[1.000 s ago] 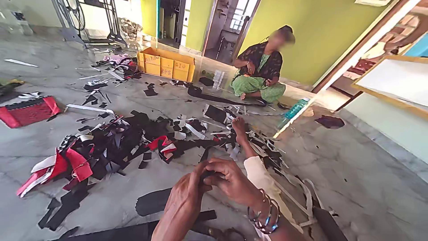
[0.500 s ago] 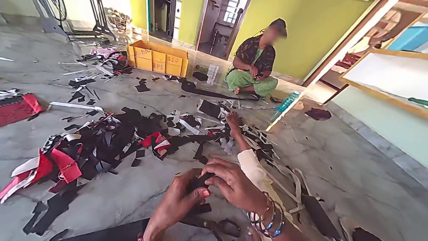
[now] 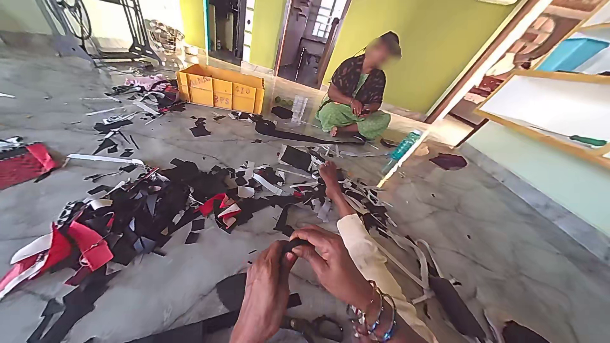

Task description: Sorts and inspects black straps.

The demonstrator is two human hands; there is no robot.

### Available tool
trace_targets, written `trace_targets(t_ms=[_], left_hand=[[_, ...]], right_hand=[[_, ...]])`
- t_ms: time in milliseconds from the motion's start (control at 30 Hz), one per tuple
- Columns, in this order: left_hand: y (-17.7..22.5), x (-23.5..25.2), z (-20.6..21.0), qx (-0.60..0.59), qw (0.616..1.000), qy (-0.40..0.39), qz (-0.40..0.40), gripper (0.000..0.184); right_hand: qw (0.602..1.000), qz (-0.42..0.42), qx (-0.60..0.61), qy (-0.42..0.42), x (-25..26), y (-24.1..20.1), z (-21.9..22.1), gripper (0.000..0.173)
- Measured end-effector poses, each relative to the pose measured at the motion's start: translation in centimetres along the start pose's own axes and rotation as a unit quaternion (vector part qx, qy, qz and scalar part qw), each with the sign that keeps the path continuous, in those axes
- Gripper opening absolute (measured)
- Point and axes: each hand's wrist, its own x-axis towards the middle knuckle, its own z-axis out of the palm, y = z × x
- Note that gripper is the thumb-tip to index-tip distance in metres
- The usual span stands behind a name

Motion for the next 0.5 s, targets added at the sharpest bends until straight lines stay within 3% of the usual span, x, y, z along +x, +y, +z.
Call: trace_targets(t_ms=[300,500], left_hand=[[-0.4,0.1,-0.8,0.005,0.999,-0.033,0.038,0.030],[-0.9,0.3,-1.4,-0.089,0.994,-0.061,-0.005,0.032]], right_hand=[[0.990,0.034,0.136,-0.027,-0.1,0.1,-0.5,0.021],[0.993,0.017,0.121,0.007,-0.6,-0.3,-0.6,0.043]])
